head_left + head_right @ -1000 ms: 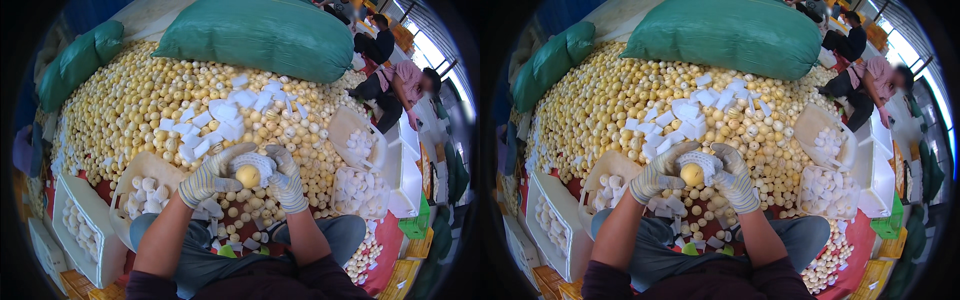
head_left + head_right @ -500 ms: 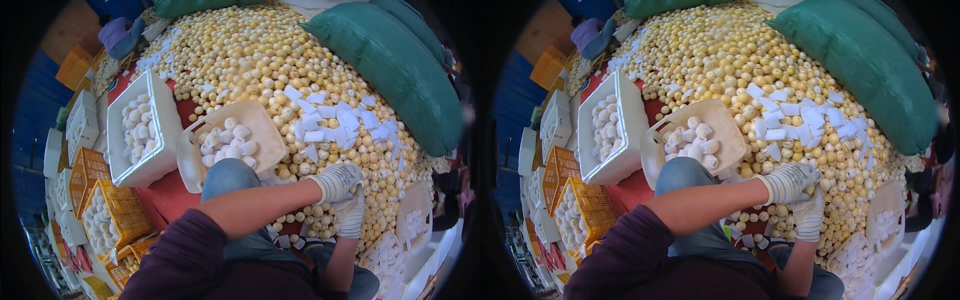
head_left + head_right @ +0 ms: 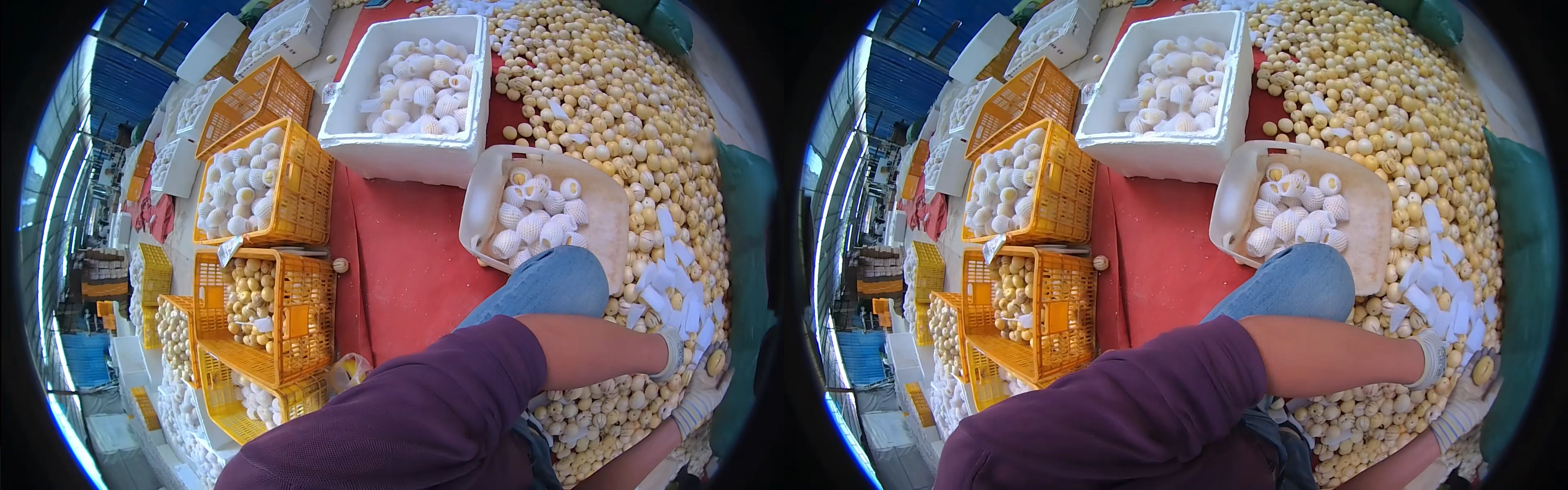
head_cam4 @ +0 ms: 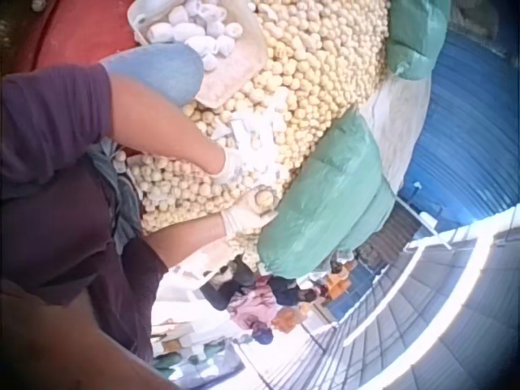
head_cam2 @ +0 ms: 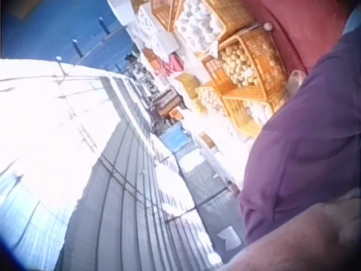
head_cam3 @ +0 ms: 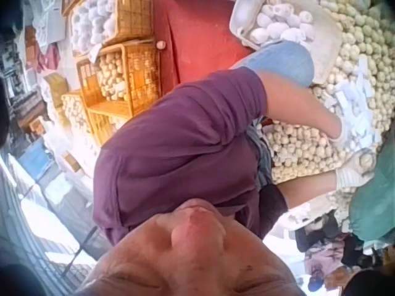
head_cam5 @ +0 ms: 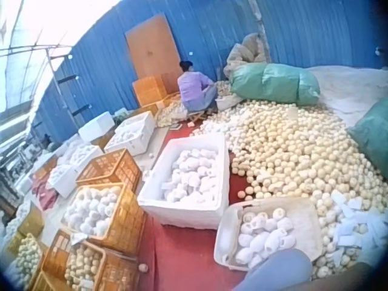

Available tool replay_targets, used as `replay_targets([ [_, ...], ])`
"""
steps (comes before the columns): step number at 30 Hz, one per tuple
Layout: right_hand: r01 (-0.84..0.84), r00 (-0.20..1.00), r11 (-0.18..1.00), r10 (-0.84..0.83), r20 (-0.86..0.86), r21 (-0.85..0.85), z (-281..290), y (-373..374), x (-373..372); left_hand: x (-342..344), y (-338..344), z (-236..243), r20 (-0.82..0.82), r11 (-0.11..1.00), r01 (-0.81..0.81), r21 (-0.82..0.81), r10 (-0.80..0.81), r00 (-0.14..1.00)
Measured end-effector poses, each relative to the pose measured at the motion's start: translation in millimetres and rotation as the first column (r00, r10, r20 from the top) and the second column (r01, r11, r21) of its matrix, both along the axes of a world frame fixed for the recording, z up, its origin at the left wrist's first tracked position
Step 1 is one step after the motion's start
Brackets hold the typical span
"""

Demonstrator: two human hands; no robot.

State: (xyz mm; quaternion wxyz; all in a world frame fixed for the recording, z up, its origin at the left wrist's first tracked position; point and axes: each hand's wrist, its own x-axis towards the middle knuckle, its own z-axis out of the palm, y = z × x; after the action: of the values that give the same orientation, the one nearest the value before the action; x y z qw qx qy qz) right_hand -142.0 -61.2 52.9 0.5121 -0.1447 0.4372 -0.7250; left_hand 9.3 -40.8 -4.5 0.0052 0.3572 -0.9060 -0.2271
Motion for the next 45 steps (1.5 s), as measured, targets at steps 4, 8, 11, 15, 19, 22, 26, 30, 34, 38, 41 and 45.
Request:
replay_targets([
  [4, -0.652, 0.728, 0.671, 0.684, -0.043, -0.353, 86.7, 35.6, 184.8, 7.2, -4.5, -28.4, -0.024, 1.0, -0.001, -0.024, 0.001, 1.0],
  [8, -0.831, 0.071, -0.285, 0.798, -0.598, -0.478, 134.9, 124.0, 314.7, 21.4, 2.3, -42.7, 0.003, 1.0, -0.029, 0.005, 0.029, 1.0],
  [11, -0.866, 0.49, 0.275, 0.63, -0.602, -0.418, 116.4, 107.8, 288.0, 23.9, 5.4, -33.2, 0.021, 1.0, -0.008, 0.006, 0.008, 1.0],
  [15, -0.761, 0.618, 0.6, 0.552, -0.56, -0.247, 36.2, 63.6, 123.8, 28.3, 5.7, -12.2, 0.028, 1.0, 0.02, 0.018, -0.021, 0.999],
  [19, -0.28, 0.909, 0.957, 0.29, -0.298, 0.078, -82.3, 112.9, -59.8, 58.5, 10.3, 42.6, -0.051, 0.997, 0.062, 0.043, -0.06, 0.997],
  [22, -0.007, 0.938, 0.928, 0.135, -0.318, 0.372, -145.0, 171.3, -104.9, 64.2, -13.2, 62.9, -0.055, 0.998, 0.027, 0.048, -0.024, 0.998],
  [26, -0.005, 0.94, 0.842, 0.187, -0.284, 0.539, -190.3, 214.0, -94.5, 63.7, -45.8, 78.5, -0.192, 0.99, -0.13, 0.055, 0.138, 0.972],
  [30, -0.072, 0.918, 0.762, 0.302, -0.255, 0.643, -226.3, 205.6, -73.6, 59.8, -56.5, 92.0, -0.283, 0.963, -0.235, 0.129, 0.263, 0.923],
  [34, -0.164, 0.863, 0.791, 0.404, -0.303, 0.589, -253.3, 166.7, -54.6, 54.0, -53.9, 88.4, -0.401, 0.954, -0.286, 0.083, 0.295, 0.867],
  [38, -0.153, 0.88, 0.777, 0.388, -0.274, 0.61, -259.7, 88.3, -33.2, 55.6, -54.7, 78.9, -0.416, 0.951, -0.298, 0.087, 0.306, 0.856],
  [41, -0.068, 0.909, 0.801, 0.296, -0.293, 0.595, -268.5, 31.8, -26.2, 58.6, -57.4, 83.7, -0.377, 0.942, -0.313, 0.119, 0.335, 0.864],
  [45, 0.039, 0.935, 0.78, 0.191, -0.298, 0.624, -281.7, -24.5, -26.2, 55.4, -57.8, 81.9, -0.387, 0.943, -0.31, 0.123, 0.334, 0.86],
])
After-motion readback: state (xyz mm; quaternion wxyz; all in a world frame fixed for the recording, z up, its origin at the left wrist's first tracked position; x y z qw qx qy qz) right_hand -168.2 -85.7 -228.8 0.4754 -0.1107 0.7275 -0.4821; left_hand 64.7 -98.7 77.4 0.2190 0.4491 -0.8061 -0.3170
